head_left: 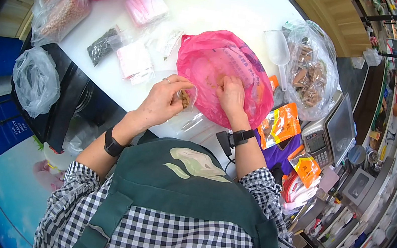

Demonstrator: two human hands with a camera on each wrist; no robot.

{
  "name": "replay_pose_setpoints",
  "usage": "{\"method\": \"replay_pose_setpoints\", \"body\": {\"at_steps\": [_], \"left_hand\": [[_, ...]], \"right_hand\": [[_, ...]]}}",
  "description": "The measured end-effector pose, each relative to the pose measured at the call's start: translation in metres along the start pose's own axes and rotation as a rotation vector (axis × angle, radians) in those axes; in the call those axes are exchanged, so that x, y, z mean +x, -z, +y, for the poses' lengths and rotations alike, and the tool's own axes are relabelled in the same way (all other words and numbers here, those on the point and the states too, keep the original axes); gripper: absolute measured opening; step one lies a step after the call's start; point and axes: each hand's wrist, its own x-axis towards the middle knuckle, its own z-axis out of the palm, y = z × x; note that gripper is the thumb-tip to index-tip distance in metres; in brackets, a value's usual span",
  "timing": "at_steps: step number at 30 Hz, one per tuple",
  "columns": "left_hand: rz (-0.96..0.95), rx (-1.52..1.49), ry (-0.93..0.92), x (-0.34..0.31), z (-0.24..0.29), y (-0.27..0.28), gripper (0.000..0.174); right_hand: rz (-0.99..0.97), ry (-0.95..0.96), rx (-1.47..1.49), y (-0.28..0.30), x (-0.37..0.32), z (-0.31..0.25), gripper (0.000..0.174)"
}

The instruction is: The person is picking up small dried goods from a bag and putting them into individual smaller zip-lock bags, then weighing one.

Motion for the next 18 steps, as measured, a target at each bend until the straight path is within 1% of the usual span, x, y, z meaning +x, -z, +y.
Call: {"method": "replay_pose_setpoints", "body": {"at_steps": [2,4,5,7,8,10,14,16,18], "left_hand": [[0.001,-0.004,-0.001,0.000,0.000,0.001,0.045],[0.000,-0.009,-0.002,-0.001,0.000,0.002,0.045],[-0.001,-0.019,-0.002,-0.001,-0.001,0.002,0.045],[-0.007,-0.031,-0.007,0.000,0.000,0.000,0.045],[-0.007,-0.022,-0.002,0.000,0.000,0.000,0.045],[-0.008,-0.011,0.001,0.001,0.000,-0.001,0.045],[0.000,-0.020,0.001,-0.001,0.000,0.000,0.046],[-0.001,-0.019,0.002,-0.001,0.000,0.000,0.046],[-0.007,-0.017,0.008,0.000,0.000,0.000,0.046]], "right_hand": [[0.003,0.009,0.017,0.004,0.001,-0.003,0.009],[-0.079,-0.064,0.165,0.009,0.000,-0.004,0.010],[-0.079,-0.067,0.163,0.008,-0.001,-0.004,0.010],[-0.136,0.063,0.141,0.004,-0.001,-0.005,0.012],[-0.134,0.062,0.139,0.002,-0.002,-0.006,0.012],[-0.116,0.118,0.037,-0.001,-0.002,-0.008,0.015],[-0.070,0.130,-0.016,-0.007,-0.001,-0.010,0.015],[-0.145,0.079,-0.063,-0.007,-0.001,-0.010,0.015],[-0.170,0.095,-0.100,-0.008,0.000,-0.009,0.016]]}}
